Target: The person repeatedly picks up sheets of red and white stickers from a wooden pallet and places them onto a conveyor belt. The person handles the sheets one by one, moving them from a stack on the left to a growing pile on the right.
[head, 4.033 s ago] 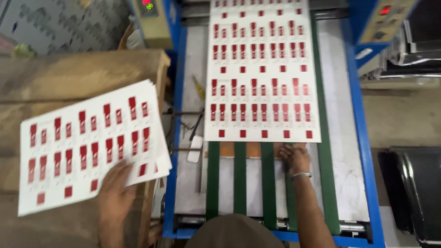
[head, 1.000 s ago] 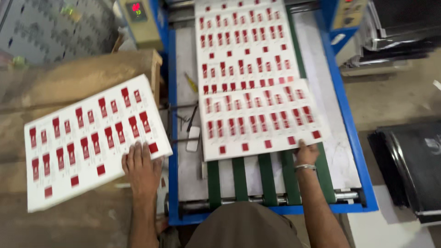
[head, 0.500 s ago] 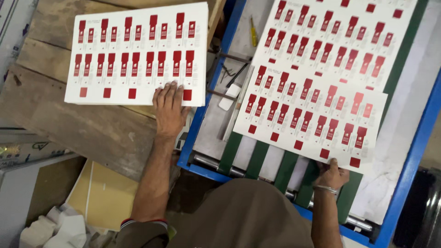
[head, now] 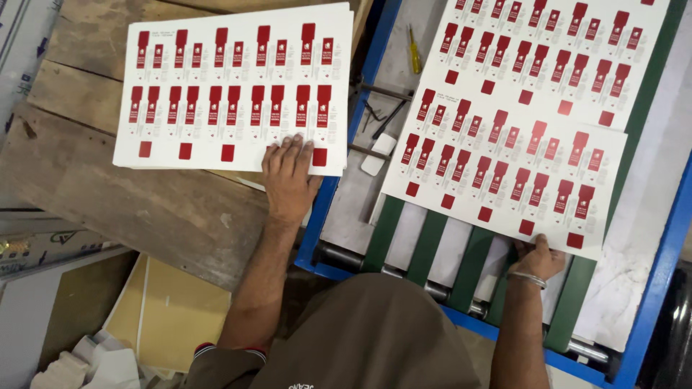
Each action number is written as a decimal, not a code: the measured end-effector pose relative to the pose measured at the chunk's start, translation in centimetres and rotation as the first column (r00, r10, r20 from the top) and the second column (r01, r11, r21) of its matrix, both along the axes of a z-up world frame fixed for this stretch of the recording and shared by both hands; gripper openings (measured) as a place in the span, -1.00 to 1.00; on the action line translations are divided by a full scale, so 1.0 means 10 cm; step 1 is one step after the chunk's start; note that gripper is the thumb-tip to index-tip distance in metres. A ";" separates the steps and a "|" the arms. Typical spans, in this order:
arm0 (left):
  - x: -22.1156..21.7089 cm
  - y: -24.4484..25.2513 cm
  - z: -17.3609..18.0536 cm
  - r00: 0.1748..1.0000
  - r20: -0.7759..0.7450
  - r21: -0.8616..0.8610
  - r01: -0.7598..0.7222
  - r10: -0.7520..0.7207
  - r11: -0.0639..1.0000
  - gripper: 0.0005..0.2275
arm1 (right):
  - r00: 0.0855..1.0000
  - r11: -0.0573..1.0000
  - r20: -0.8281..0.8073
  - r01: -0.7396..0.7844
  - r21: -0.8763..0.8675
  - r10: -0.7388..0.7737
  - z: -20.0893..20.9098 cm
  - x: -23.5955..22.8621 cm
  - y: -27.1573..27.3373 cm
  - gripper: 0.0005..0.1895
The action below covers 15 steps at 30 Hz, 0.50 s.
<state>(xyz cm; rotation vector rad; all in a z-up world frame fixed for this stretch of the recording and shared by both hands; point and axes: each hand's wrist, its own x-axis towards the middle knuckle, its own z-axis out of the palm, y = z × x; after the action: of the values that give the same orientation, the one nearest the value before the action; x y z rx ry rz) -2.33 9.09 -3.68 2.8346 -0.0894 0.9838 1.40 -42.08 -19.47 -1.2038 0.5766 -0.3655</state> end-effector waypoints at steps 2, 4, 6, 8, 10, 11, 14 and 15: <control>0.00 0.00 0.03 1.000 0.012 -0.004 0.005 -0.005 1.000 -0.54 | 1.000 0.999 0.019 -0.004 0.035 0.004 -0.05 0.07 -0.03 -0.66; -0.01 0.00 0.07 0.999 0.022 -0.019 0.024 -0.024 1.000 -0.55 | 1.000 0.997 0.008 0.006 0.074 -0.007 -0.11 0.18 -0.08 -0.67; -0.01 0.02 0.10 1.000 0.004 -0.005 0.028 -0.028 1.000 -0.54 | 0.999 0.993 -0.044 0.034 0.114 -0.029 -0.19 0.27 -0.14 -0.67; -0.01 0.05 0.12 0.998 -0.045 -0.012 0.037 -0.038 0.999 -0.51 | 0.999 0.985 -0.032 0.001 0.172 0.004 -0.19 0.36 -0.20 -0.68; 0.01 0.08 0.16 0.992 -0.113 -0.038 0.051 -0.055 0.998 -0.47 | 0.998 0.976 -0.040 -0.033 0.215 0.042 -0.21 0.39 -0.22 -0.67; 0.01 0.09 0.20 0.990 -0.125 -0.045 0.054 -0.060 0.997 -0.46 | 0.997 0.972 -0.053 -0.050 0.229 0.063 -0.21 0.39 -0.26 -0.67; 0.01 0.10 0.31 0.985 -0.152 -0.059 0.077 -0.085 0.995 -0.43 | 0.995 0.973 -0.079 -0.038 0.228 0.058 -0.19 0.41 -0.27 -0.69; 0.02 0.11 0.35 0.982 -0.160 -0.055 0.087 -0.095 0.995 -0.42 | 0.995 0.975 -0.086 -0.026 0.219 0.045 -0.18 0.43 -0.25 -0.70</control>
<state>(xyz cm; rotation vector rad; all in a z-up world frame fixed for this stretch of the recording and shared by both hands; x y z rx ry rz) -2.16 10.17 -0.18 2.8256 -0.1738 0.7230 5.69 -44.56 -21.30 -1.0211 0.6554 -0.2117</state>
